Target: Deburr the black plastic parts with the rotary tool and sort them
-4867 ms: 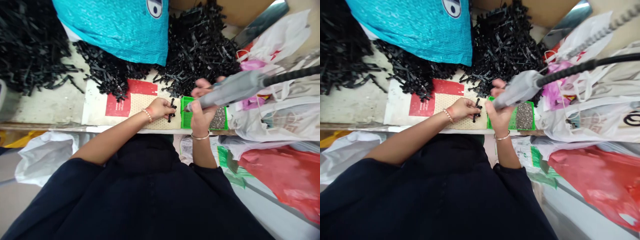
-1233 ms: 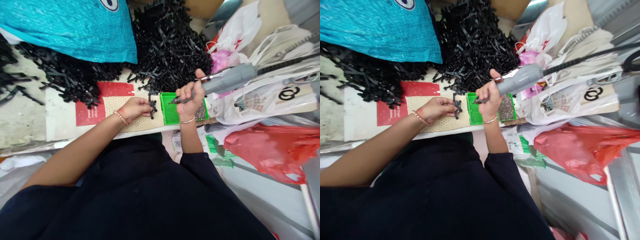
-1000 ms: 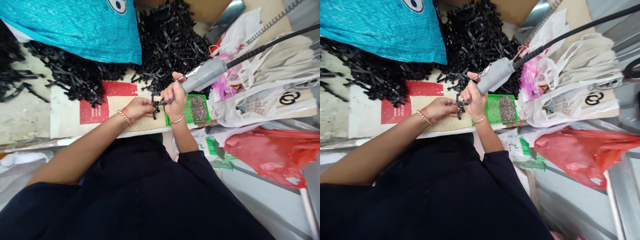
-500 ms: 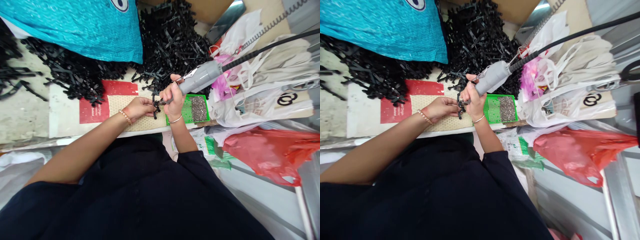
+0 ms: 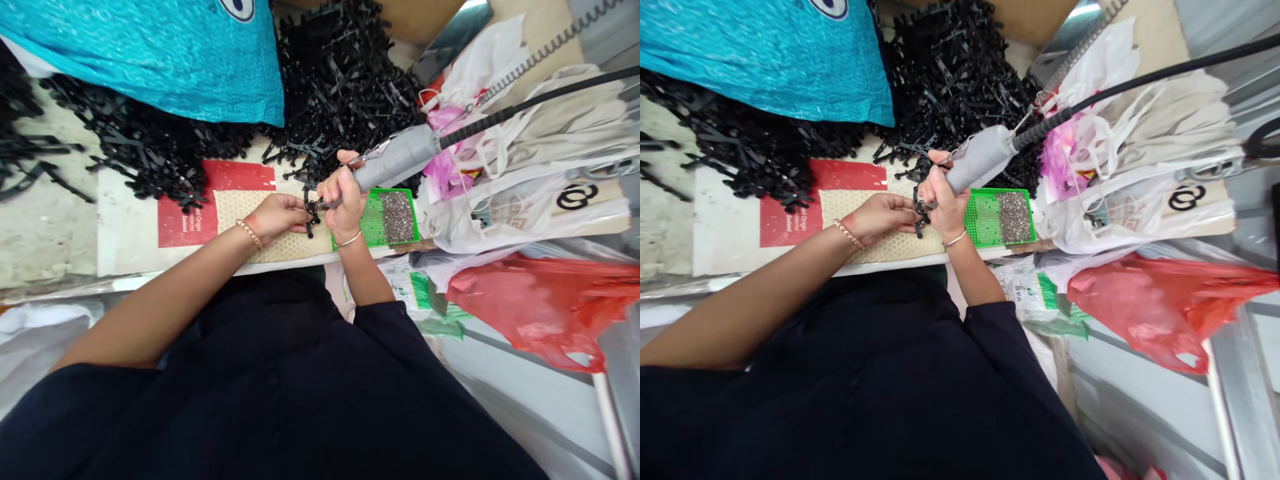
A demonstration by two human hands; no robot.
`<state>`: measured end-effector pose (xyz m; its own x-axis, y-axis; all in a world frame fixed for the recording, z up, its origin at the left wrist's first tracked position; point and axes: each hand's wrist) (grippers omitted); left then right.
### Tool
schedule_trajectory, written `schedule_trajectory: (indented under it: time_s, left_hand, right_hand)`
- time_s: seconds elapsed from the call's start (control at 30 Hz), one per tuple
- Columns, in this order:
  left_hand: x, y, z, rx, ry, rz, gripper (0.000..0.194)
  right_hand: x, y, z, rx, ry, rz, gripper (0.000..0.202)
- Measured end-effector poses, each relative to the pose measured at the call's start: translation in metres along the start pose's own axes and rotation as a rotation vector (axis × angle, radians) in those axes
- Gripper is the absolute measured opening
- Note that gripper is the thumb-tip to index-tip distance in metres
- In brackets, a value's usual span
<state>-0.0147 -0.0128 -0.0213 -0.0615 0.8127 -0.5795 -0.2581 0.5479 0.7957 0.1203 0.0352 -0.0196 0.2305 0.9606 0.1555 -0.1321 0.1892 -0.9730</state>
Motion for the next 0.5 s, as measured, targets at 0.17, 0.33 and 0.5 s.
schedule_trajectory:
  time_s: [0.17, 0.33, 0.5]
  left_hand:
    - [0.0012, -0.0008, -0.0005, -0.002, 0.004, -0.006, 0.034]
    - [0.0042, -0.0013, -0.0007, -0.011, 0.019, -0.027, 0.030]
    - [0.0042, 0.0009, 0.0006, -0.011, 0.031, -0.050, 0.033]
  right_hand:
    - [-0.0022, 0.0013, 0.0015, 0.008, -0.020, -0.022, 0.054]
    - [-0.0043, -0.0027, 0.0044, 0.016, -0.082, 0.030, 0.053]
    - [-0.0006, -0.0035, 0.0043, 0.027, -0.187, 0.083, 0.063]
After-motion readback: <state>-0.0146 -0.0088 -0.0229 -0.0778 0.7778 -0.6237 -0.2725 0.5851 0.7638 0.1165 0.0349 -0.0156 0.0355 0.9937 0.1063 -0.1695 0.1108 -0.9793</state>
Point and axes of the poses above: each hand's wrist, its own x-axis towards the middle knuckle, its own z-axis out of the palm, y = z × x, and after that the axes turned 15 degrees about y, right-handed
